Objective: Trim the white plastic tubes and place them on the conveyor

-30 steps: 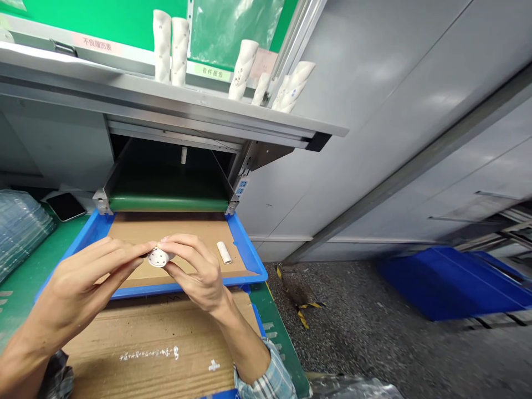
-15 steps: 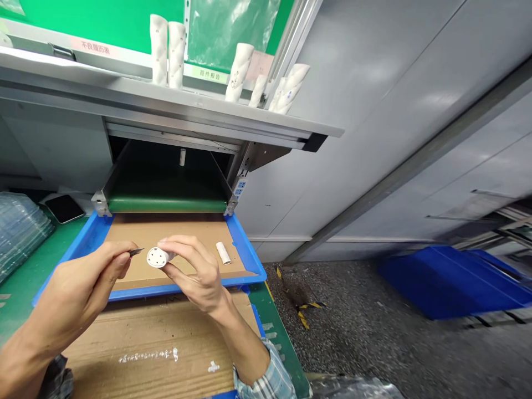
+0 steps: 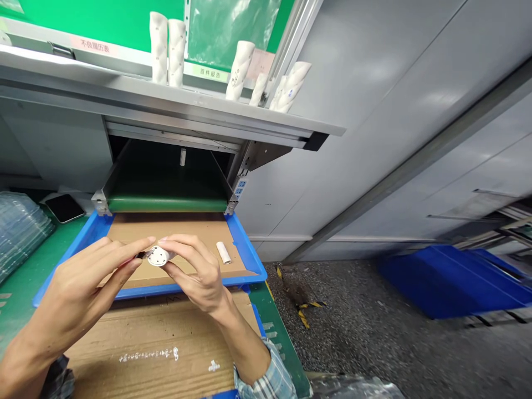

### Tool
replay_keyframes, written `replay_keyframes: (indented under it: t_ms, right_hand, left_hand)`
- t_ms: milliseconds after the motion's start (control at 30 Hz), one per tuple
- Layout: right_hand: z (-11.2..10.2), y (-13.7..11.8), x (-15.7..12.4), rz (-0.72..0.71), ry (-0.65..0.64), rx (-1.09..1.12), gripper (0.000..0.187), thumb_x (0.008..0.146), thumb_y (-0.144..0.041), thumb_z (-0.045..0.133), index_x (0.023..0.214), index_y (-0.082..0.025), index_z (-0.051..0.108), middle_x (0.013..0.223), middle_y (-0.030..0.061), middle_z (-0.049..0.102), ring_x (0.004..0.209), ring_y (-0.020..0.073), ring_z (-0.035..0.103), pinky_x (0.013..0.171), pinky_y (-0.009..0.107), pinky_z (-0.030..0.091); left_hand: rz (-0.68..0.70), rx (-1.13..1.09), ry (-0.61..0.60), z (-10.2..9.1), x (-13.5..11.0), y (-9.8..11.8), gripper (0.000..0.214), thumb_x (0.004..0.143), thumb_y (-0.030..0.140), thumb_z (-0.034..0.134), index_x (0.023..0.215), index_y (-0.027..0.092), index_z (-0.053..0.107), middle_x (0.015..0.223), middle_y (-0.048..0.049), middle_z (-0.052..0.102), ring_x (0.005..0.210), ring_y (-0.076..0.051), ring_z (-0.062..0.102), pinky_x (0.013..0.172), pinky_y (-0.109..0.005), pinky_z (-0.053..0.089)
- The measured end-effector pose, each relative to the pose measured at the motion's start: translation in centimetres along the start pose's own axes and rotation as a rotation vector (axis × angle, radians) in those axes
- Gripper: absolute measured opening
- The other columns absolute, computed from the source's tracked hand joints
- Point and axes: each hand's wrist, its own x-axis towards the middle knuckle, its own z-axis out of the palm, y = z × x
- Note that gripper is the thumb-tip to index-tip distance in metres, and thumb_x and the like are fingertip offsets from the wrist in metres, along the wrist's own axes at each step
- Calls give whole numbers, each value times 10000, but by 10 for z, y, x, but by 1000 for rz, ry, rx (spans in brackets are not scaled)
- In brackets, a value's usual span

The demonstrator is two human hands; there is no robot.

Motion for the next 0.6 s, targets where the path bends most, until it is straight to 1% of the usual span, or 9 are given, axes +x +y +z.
replay_keyframes:
  t_ms: [167,367,600]
  right_hand:
    - [0,1,-1,-12,-5,-2,427,988,-89,728,1377,-260,696,1228,87,740,1141,209,740,992,367,663]
    - [0,2,-1,-13,-13,-23,433,990,-93,724,1383,-273,700,1211,79,744,1113,216,751,975,368,669]
    - [2,2,0,1,-10,4,407,985,-96,731,1358,-259,706,1212,84,748,1109,209,751,969,355,667]
  left_hand:
    - [31,6,8,-2,1,0,338,1099,200,562,1432,249,593,862,11,590,761,-155,485,719,-310,382]
    - [29,41,20,-3,0,0,351,1092,186,574,1430,273,602,900,10,645,770,-159,501,735,-303,404]
    - [38,49,21,-3,-1,-2,342,1083,171,582,1410,264,621,883,12,637,772,-156,518,729,-296,409]
